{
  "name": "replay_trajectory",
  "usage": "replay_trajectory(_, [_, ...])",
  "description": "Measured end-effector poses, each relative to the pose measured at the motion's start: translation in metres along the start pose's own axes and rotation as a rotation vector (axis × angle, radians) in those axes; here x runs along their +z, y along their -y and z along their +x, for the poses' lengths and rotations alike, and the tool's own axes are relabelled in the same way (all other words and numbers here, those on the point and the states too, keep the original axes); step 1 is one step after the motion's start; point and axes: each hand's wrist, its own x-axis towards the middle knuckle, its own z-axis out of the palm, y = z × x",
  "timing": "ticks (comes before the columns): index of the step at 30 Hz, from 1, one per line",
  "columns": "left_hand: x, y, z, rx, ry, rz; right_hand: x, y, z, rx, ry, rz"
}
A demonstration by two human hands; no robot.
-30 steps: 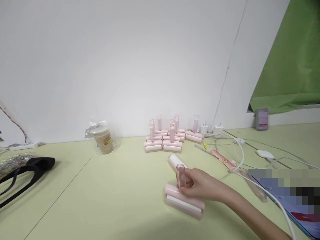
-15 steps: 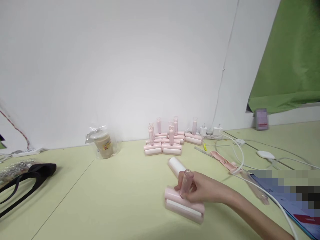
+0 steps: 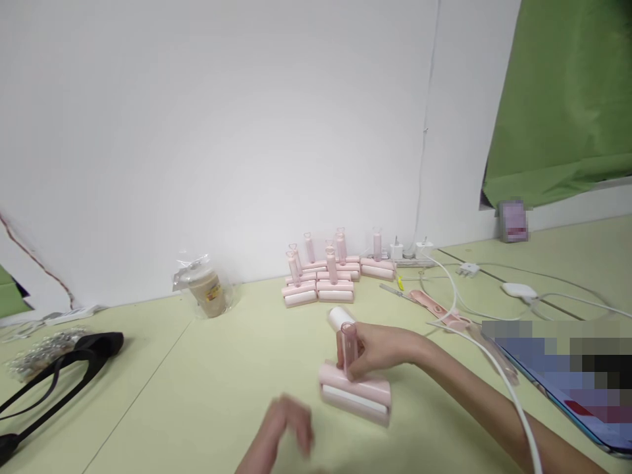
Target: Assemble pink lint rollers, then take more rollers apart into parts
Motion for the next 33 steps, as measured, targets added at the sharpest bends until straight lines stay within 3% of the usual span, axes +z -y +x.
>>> replay_trajectory(3, [0.005, 0.004, 0.040, -0.028, 0.031, -0.012, -0.001, 0.003, -0.003, -0.034, -0.016, -0.022])
replay_trajectory(7, [0.018, 0.020, 0.073, -0.090, 0.229, -0.162, -0.003, 0.005, -0.008, -0.068, -0.030, -0.047])
replay_trajectory(11, [0.026, 0.030, 0.075, -0.062, 0.201, -0.213, -0.002, 0.005, -0.009, -0.103, 0.006, -0.053])
replay_trajectory(19, [0.026, 0.022, 0.068, -0.046, 0.191, -0.161, 0.012, 0.002, -0.009, -0.112, -0.015, -0.099])
replay_trajectory(22, [0.028, 0.025, 0.063, -0.066, 0.186, -0.143, -0.004, -0.013, -0.018, -0.201, -0.031, -0.058])
replay_trajectory(24, [0.027, 0.027, 0.060, -0.071, 0.203, -0.139, -0.018, -0.032, -0.026, -0.205, -0.160, -0.040])
replay_trajectory(28, [0.019, 0.015, 0.069, 0.036, 0.040, -0.137, -0.030, -0.076, -0.044, 0.001, -0.440, -0.139])
replay_trajectory(30, [0.015, -0.001, 0.081, 0.141, -0.026, -0.156, -0.026, -0.092, -0.049, 0.068, -0.464, -0.190])
replay_trajectory(33, [0.018, -0.028, 0.101, 0.247, 0.106, -0.278, -0.016, -0.106, -0.050, 0.050, -0.386, -0.218])
